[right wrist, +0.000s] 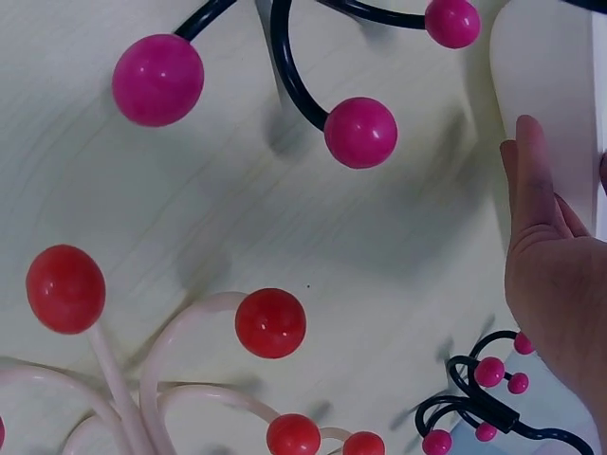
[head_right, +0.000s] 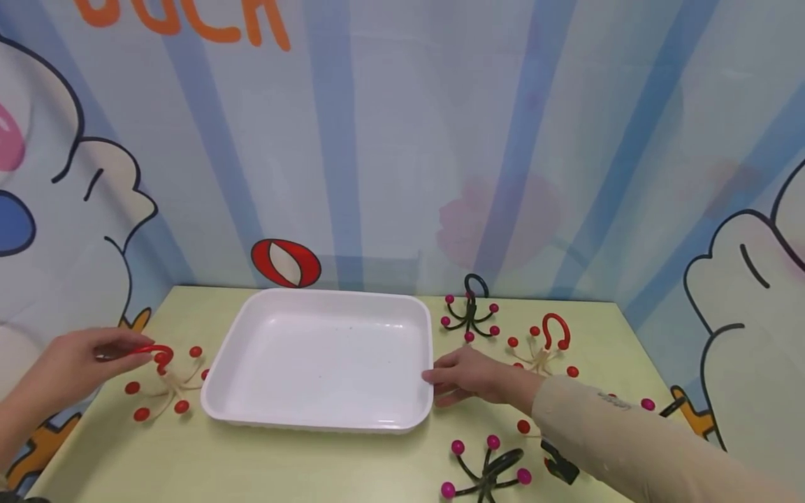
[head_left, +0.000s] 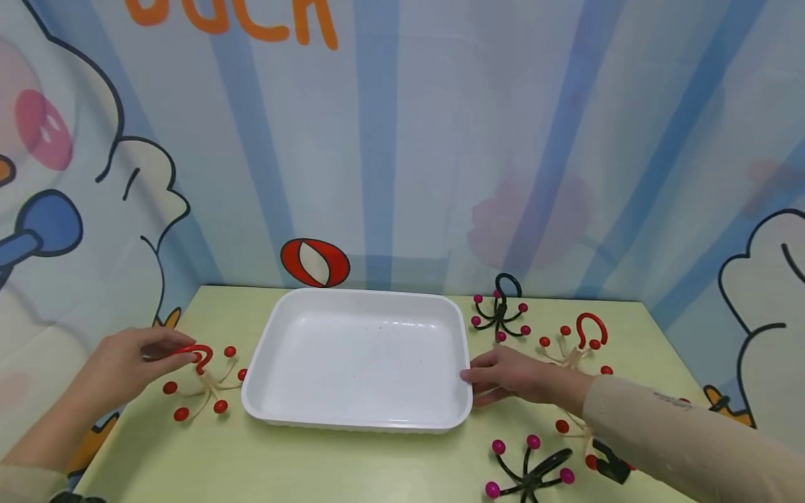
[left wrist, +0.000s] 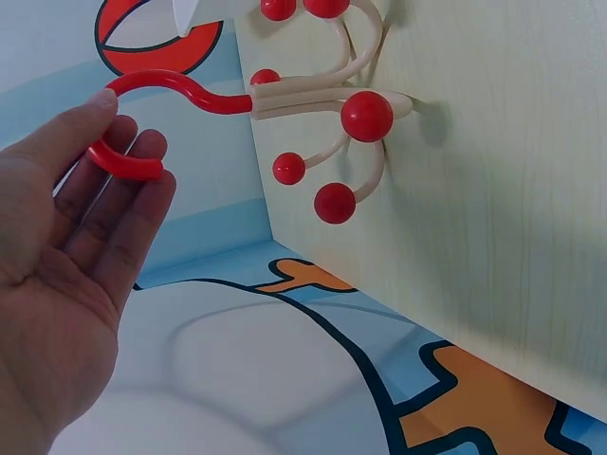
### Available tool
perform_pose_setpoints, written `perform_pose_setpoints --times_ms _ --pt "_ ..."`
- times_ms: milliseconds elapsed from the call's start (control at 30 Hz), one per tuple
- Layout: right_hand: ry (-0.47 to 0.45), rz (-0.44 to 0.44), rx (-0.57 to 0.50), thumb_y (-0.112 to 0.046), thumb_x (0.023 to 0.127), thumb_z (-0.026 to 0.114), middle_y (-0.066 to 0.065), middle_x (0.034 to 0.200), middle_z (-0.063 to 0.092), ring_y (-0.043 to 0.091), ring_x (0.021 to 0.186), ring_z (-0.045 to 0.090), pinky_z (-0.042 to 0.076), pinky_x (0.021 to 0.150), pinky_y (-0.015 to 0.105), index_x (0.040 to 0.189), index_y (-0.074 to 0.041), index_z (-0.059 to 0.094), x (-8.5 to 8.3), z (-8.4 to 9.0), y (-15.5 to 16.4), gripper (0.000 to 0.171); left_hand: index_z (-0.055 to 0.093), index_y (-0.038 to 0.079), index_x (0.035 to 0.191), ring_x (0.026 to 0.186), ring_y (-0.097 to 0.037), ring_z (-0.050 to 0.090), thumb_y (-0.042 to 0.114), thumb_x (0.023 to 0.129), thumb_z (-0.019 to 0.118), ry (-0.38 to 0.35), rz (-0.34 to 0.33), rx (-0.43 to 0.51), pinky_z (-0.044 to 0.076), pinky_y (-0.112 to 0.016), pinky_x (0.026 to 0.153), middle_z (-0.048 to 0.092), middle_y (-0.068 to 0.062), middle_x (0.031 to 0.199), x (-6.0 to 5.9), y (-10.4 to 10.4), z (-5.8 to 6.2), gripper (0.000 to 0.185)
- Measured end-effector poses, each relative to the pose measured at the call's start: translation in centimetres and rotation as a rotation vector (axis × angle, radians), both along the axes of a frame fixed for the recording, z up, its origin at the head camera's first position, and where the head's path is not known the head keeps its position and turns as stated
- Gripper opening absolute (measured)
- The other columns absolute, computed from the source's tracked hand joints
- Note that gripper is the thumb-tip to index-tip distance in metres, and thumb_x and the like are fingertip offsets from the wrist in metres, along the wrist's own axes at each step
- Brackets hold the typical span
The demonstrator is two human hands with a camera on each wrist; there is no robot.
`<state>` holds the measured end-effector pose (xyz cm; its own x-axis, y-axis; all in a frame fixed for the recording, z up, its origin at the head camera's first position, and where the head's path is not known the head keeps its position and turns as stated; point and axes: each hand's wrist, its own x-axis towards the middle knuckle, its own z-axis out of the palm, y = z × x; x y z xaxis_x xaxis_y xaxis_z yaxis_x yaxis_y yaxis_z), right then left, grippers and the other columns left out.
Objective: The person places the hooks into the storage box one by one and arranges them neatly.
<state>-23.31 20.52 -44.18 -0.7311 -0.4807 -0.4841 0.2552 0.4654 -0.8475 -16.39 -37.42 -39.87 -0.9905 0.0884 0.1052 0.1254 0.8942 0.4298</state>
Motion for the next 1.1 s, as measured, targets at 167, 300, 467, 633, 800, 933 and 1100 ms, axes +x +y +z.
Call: perform_pose_setpoints --times_ms 167,300,467,633,800,933,1100 --pt "0.027 -0.007 0.009 -0.018 0.107 0.067 0.016 0.116 0.077 0.028 0.101 0.079 0.067 0.090 0.039 0.134 0.009 0.068 0.0 -0.1 -0.2 0.038 0.080 0.007 0.113 0.088 -0.025 0.074 0.021 0.094 0.085 0.004 0.001 -0.008 0.056 -0.027 0.067 0.079 -0.006 0.101 0.1 -0.1 0.2 0.024" --pt "0.039 -0.014 0.024 -0.018 0.107 0.068 0.016 0.115 0.078 0.027 0.099 0.079 0.067 0.089 0.038 0.133 0.008 0.069 0.1 0.0 -0.3 0.037 0.079 0.005 0.112 0.088 -0.026 0.073 0.019 0.095 0.084 0.002 0.010 -0.012 0.055 -0.025 0.065 0.078 -0.005 0.098 0.2 -0.1 0.5 0.023" --pt "0.049 -0.022 0.040 -0.019 0.106 0.069 0.015 0.113 0.078 0.026 0.097 0.079 0.067 0.088 0.037 0.133 0.007 0.070 0.2 0.0 -0.4 0.037 0.078 0.004 0.112 0.089 -0.029 0.074 0.020 0.097 0.081 0.000 0.005 -0.002 0.058 -0.029 0.066 0.078 -0.006 0.097 0.1 0.1 1.0 0.023" --pt "0.049 -0.029 0.044 -0.017 0.106 0.069 0.015 0.113 0.078 0.024 0.097 0.079 0.067 0.088 0.037 0.132 0.008 0.070 0.2 0.0 -0.4 0.036 0.077 0.002 0.113 0.090 -0.034 0.074 0.019 0.097 0.081 0.048 -0.013 -0.018 0.062 -0.035 0.067 0.079 -0.008 0.096 0.0 0.3 2.3 0.023" --pt "0.051 -0.031 0.045 -0.017 0.106 0.069 0.015 0.113 0.078 0.024 0.096 0.079 0.067 0.089 0.037 0.132 0.008 0.070 0.3 0.0 -0.3 0.036 0.078 0.001 0.110 0.087 -0.036 0.075 0.015 0.096 0.082 0.134 -0.025 -0.043 0.060 -0.029 0.063 0.079 -0.012 0.096 -0.2 0.4 4.0 0.021" --pt "0.057 -0.028 0.046 -0.018 0.106 0.069 0.014 0.113 0.078 0.024 0.096 0.079 0.067 0.089 0.037 0.132 0.008 0.070 0.3 0.0 -0.4 0.036 0.077 -0.002 0.112 0.088 -0.041 0.074 0.013 0.096 0.081 0.169 -0.012 -0.057 0.065 -0.050 0.070 0.078 -0.017 0.097 -0.3 0.5 5.6 0.022" --pt "0.056 -0.025 0.048 -0.018 0.106 0.069 0.014 0.113 0.078 0.023 0.096 0.079 0.067 0.089 0.036 0.131 0.007 0.071 0.3 0.1 -0.4 0.035 0.076 -0.004 0.113 0.091 -0.046 0.072 0.011 0.096 0.081 0.211 -0.014 -0.057 0.063 -0.063 0.074 0.077 -0.021 0.098 -1.0 1.2 7.4 0.023"
